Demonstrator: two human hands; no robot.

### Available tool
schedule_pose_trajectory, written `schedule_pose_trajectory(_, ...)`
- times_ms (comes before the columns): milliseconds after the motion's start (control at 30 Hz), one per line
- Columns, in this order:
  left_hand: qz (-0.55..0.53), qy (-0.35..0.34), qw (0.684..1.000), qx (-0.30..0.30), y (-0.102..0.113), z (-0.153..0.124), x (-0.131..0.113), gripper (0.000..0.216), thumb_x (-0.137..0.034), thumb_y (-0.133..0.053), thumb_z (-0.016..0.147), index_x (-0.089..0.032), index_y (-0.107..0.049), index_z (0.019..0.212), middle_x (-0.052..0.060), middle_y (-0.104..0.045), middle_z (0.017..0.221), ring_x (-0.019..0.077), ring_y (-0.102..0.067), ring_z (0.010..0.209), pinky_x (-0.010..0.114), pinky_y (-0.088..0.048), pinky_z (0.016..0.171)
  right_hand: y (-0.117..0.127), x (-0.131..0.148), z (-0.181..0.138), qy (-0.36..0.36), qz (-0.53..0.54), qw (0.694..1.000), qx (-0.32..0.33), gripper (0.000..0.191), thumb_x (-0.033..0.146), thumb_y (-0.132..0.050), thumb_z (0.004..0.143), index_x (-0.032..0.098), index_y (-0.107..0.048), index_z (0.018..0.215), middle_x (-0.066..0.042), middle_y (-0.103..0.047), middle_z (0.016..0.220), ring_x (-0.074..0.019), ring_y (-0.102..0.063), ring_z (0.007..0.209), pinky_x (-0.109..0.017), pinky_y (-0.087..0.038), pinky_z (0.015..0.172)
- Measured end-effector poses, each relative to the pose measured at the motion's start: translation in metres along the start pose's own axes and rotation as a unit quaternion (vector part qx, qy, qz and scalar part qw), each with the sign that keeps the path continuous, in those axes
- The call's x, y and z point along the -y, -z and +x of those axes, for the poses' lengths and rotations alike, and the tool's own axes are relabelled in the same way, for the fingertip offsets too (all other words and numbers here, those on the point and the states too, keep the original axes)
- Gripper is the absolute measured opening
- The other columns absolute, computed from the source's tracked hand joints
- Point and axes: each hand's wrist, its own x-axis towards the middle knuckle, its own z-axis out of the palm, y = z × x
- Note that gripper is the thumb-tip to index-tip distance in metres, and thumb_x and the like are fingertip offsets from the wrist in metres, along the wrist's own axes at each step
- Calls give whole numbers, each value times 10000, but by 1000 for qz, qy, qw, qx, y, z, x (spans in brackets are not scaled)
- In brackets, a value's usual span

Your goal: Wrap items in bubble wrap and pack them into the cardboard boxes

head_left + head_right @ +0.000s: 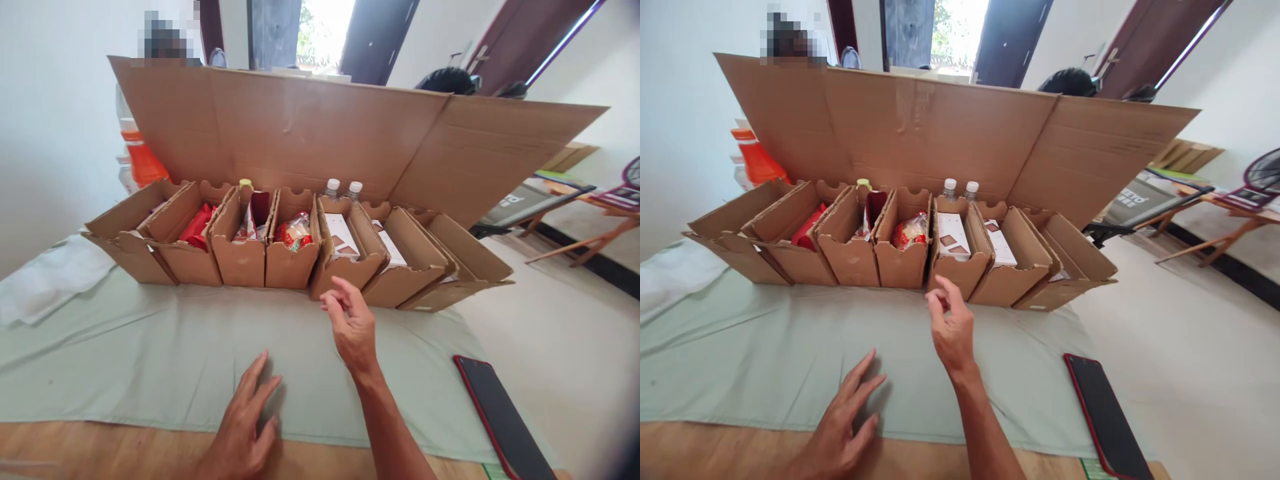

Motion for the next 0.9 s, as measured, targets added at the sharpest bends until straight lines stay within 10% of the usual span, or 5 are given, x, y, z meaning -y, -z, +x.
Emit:
schedule_pose_trajectory(133, 10, -28, 998, -50, 9, -15, 4, 549, -13, -488, 824, -222, -572, 1325, 157, -410, 1584, 277, -460, 1445, 427, -530, 1082, -37, 44, 45, 60, -224, 964, 133, 620, 226, -508, 925, 264, -402, 1535, 19, -740, 838, -173, -666, 725, -291, -486, 742)
schedule_pose_trajectory(233, -5, -14, 998, -69, 8, -13, 3, 501, -12, -501, 814, -210, -601, 1263, 179, -452, 1551, 290, -492, 1420, 444, -538, 1071, -49, 62, 72, 50, -401, 904, 140, 493, 203, -506, 941, 270, -530, 1429, -16, -764, 875, -215, -692, 816, -295, -445, 737)
schedule_pose_trajectory(533, -62, 24, 992, -106, 6, -14, 2, 446, -47, -507, 848, -228, -628, 1238, 179, -522, 1497, 301, -563, 1353, 488, -559, 1032, -45, 86, 47, 64, -479, 866, 130, 215, 227, -491, 988, 220, -690, 1069, -81, -770, 896, -238, -704, 803, -281, -339, 631)
schedule_pose_trajectory(700, -66, 100, 981, -152, 26, -21, 7, 501, -112, -510, 907, -253, -533, 1388, 155, -500, 1522, 309, -512, 1398, 521, -514, 1079, 8, 91, -32, 134, -373, 906, 144, 186, 241, -488, 993, 222, -669, 954, -10, -740, 782, -166, -687, 676, -249, -426, 621)
schedule_pose_trajectory(900, -108, 161, 969, -152, 57, -13, 7, 627, -206, -532, 937, -296, -351, 1531, 135, -450, 1555, 332, -480, 1410, 622, -422, 1134, 146, 71, -110, 147, -283, 942, 106, 116, 360, -667, 902, 308, -729, 985, 15, -778, 824, -155, -737, 644, -194, -564, 611)
